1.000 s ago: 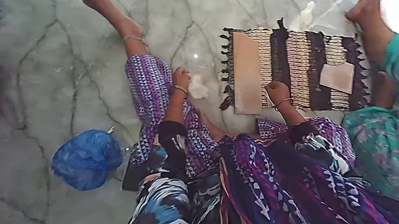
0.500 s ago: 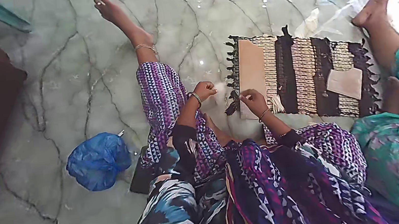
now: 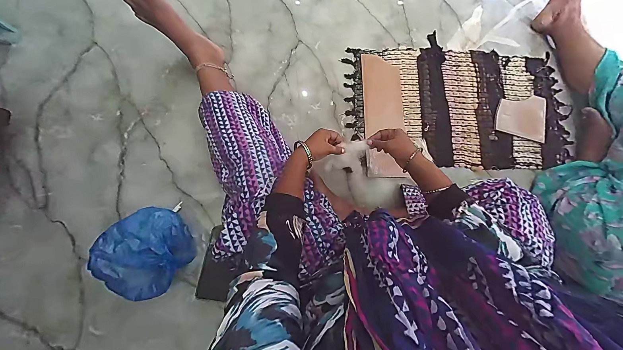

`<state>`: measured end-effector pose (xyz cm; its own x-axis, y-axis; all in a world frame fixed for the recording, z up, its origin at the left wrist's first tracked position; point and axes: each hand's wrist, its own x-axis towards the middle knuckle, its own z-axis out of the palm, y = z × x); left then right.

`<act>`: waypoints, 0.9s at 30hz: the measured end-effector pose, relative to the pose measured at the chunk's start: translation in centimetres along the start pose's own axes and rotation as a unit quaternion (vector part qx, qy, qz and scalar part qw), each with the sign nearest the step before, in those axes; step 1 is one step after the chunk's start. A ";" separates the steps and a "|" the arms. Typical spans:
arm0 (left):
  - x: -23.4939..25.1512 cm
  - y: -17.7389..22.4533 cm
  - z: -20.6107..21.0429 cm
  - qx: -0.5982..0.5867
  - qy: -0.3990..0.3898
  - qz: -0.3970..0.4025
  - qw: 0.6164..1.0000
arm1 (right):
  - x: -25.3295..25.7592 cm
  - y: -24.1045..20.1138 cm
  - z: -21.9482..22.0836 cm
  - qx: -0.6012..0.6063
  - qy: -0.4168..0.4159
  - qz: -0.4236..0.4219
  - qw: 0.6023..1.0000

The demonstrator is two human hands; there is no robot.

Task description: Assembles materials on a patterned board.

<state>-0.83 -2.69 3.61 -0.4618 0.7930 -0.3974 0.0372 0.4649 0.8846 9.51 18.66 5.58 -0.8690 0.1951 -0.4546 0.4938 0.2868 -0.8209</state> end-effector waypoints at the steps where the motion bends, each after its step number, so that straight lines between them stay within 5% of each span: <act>1: 0.0 0.2 -0.2 0.003 0.002 -0.005 1.000 | 0.0 0.0 -0.3 0.013 0.001 0.002 1.000; 17: 0.6 -0.4 0.4 -0.076 -0.010 0.051 0.996 | 0.5 0.9 1.2 0.076 -0.033 0.003 0.997; 27: 1.5 -0.5 1.3 -0.009 0.019 0.041 0.999 | 0.8 1.7 0.1 0.116 -0.030 0.005 0.993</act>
<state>-0.39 -1.21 2.27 -0.4904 0.8128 -0.3144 0.0607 0.3918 0.9180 9.68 19.23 3.83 -0.8682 0.1380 -0.4767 0.4877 0.0603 -0.8709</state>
